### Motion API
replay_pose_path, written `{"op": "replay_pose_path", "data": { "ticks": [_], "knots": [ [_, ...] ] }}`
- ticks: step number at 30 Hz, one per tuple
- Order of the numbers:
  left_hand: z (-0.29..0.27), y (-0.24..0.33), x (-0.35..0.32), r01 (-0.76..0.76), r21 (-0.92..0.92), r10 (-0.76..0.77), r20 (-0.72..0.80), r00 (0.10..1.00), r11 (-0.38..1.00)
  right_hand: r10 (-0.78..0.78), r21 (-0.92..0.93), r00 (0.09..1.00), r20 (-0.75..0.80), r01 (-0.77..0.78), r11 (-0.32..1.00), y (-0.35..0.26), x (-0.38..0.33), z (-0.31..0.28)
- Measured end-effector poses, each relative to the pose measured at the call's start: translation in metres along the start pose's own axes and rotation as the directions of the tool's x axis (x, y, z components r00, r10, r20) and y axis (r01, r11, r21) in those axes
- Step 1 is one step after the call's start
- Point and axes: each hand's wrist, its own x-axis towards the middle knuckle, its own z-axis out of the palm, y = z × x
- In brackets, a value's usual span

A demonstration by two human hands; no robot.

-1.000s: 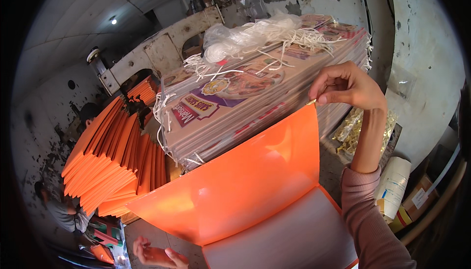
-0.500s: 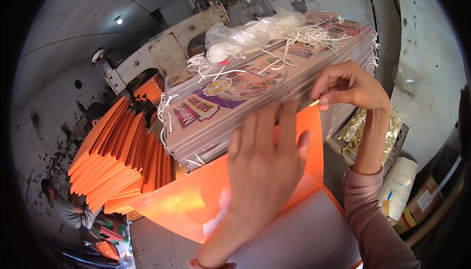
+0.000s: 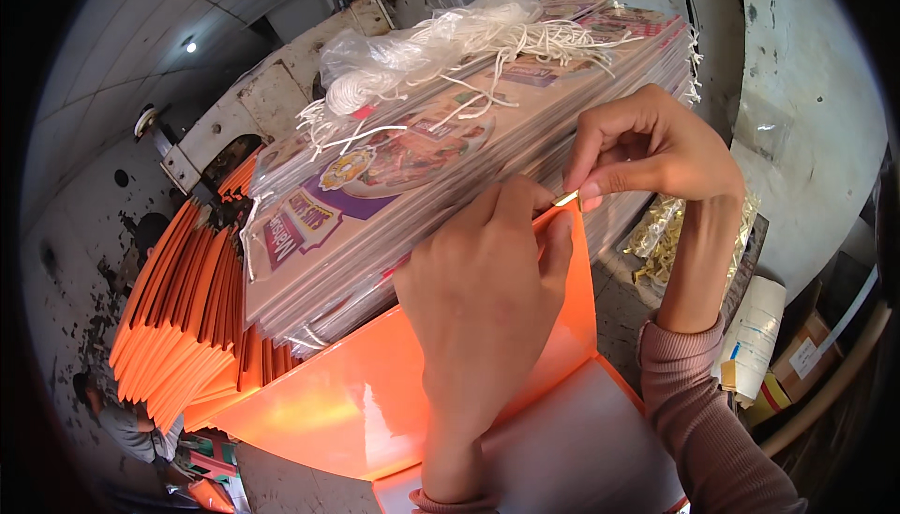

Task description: The person attaches metal clips to the spine of orange folders by hand, opening the folders and sliding the clips onto the pre-scored edges before closing the folders and placing them back onto a stack.

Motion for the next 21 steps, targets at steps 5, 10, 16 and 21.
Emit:
{"op": "replay_pose_path", "data": {
  "ticks": [5,10,16,21],
  "knots": [
    [-0.0022,0.0063,0.0018,0.139,-0.029,-0.136,0.09,0.987,0.99,-0.028,0.008,0.999,0.042,0.028,1.0,0.0052,-0.0009,-0.005],
    [0.002,0.0039,0.0003,0.117,-0.05,-0.115,0.034,0.993,0.992,-0.101,0.002,0.995,0.02,0.101,0.995,0.0087,0.0003,-0.0042],
    [-0.0017,0.0018,0.0003,0.138,-0.125,-0.133,0.043,0.99,0.983,-0.128,-0.002,0.991,0.034,0.128,0.992,0.0086,0.0028,-0.0042],
    [-0.0019,0.0018,0.0016,0.162,-0.224,-0.146,0.086,0.985,0.961,-0.097,0.031,0.995,0.031,0.096,0.995,0.0106,0.0033,-0.0042]
  ]
}}
